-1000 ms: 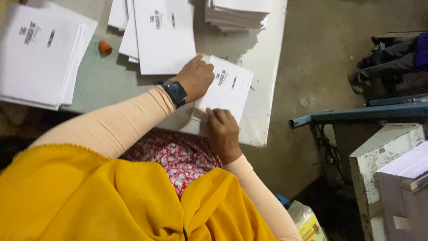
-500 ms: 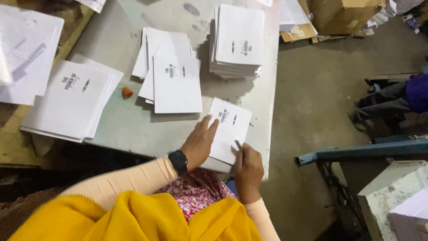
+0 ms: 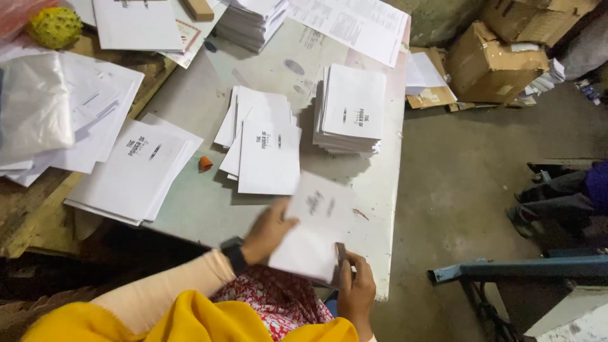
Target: Folding printed paper sheets into booklets and stacking them on a work table.
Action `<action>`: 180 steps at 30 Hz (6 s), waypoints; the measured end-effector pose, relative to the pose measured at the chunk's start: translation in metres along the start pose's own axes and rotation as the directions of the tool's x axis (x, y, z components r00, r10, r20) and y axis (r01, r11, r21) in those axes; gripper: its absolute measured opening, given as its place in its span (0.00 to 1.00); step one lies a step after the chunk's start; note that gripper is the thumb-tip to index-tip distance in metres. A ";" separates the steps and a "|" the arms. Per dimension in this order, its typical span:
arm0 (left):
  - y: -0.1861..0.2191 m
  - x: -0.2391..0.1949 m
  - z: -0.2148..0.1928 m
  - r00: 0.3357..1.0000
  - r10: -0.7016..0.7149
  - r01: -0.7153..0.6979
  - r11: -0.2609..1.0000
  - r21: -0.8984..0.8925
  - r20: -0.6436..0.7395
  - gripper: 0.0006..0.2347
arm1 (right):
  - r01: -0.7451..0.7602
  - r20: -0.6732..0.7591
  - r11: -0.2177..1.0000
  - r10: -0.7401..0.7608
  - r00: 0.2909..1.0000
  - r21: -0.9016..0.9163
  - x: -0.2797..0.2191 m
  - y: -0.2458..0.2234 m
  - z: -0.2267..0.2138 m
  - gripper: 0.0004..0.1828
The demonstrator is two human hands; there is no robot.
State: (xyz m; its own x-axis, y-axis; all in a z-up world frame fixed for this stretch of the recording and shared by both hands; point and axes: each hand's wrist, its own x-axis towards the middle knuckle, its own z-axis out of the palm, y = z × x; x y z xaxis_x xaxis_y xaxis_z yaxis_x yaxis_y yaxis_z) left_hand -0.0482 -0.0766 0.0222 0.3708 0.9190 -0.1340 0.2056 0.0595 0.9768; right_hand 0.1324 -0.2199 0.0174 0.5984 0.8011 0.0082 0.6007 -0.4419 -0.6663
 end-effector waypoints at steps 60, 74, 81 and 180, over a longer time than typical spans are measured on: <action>0.040 0.027 -0.091 0.756 0.576 -0.619 0.784 -0.051 -0.312 0.51 | 0.194 0.071 0.546 -0.427 0.902 0.815 0.067 -0.154 0.046 0.68; 0.024 0.020 -0.085 0.790 0.524 -0.583 0.802 -0.127 -0.318 0.45 | 0.146 0.056 0.556 -0.330 0.942 0.818 0.056 -0.153 0.060 0.52; -0.014 0.006 -0.061 0.862 0.378 -0.457 0.869 -0.192 -0.337 0.22 | 0.029 0.112 0.565 -0.213 0.970 0.825 0.050 -0.127 0.095 0.37; 0.028 0.178 -0.108 0.629 0.690 -0.464 0.703 0.539 -0.359 0.15 | 0.585 -0.599 0.733 -0.306 0.740 0.348 0.237 -0.157 0.039 0.12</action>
State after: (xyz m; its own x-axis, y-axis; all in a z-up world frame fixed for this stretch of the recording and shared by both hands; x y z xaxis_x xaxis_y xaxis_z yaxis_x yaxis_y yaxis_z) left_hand -0.0747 0.1305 0.0442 0.0501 0.7586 0.6496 0.4611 -0.5945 0.6588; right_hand 0.1592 0.0548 0.0947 0.5768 0.4859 0.6567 0.6054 0.2854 -0.7430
